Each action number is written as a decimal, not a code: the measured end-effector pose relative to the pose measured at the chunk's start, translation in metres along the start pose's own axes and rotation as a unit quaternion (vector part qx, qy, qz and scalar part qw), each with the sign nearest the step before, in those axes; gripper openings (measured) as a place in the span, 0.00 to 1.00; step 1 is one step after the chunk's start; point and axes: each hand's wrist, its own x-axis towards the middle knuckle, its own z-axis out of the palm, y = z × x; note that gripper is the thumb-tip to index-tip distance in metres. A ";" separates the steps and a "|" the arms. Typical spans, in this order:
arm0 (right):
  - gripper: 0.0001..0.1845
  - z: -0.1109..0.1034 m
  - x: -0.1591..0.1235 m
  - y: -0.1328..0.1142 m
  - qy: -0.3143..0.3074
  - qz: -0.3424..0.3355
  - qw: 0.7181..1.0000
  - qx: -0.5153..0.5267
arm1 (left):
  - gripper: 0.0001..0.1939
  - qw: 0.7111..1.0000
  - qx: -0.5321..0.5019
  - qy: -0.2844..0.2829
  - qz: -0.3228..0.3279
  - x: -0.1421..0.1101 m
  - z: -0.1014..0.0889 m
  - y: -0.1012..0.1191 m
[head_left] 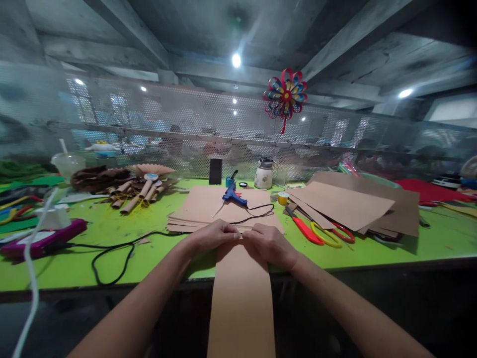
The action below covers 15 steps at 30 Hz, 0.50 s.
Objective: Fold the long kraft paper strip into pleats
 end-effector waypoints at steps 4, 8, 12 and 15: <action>0.08 -0.003 0.001 -0.001 0.054 -0.018 0.998 -0.005 | 0.20 0.999 -0.025 -0.020 0.013 -0.003 -0.003 0.004; 0.08 -0.007 0.002 -0.004 0.095 -0.045 0.994 -0.011 | 0.20 0.999 -0.045 -0.012 0.002 -0.006 -0.006 0.004; 0.08 -0.007 0.002 -0.004 0.094 -0.047 0.994 -0.009 | 0.17 0.998 -0.063 0.011 -0.015 -0.007 -0.005 0.002; 0.08 -0.006 0.001 -0.005 0.079 -0.035 0.996 -0.004 | 0.16 0.997 -0.075 0.008 -0.011 -0.007 -0.003 0.003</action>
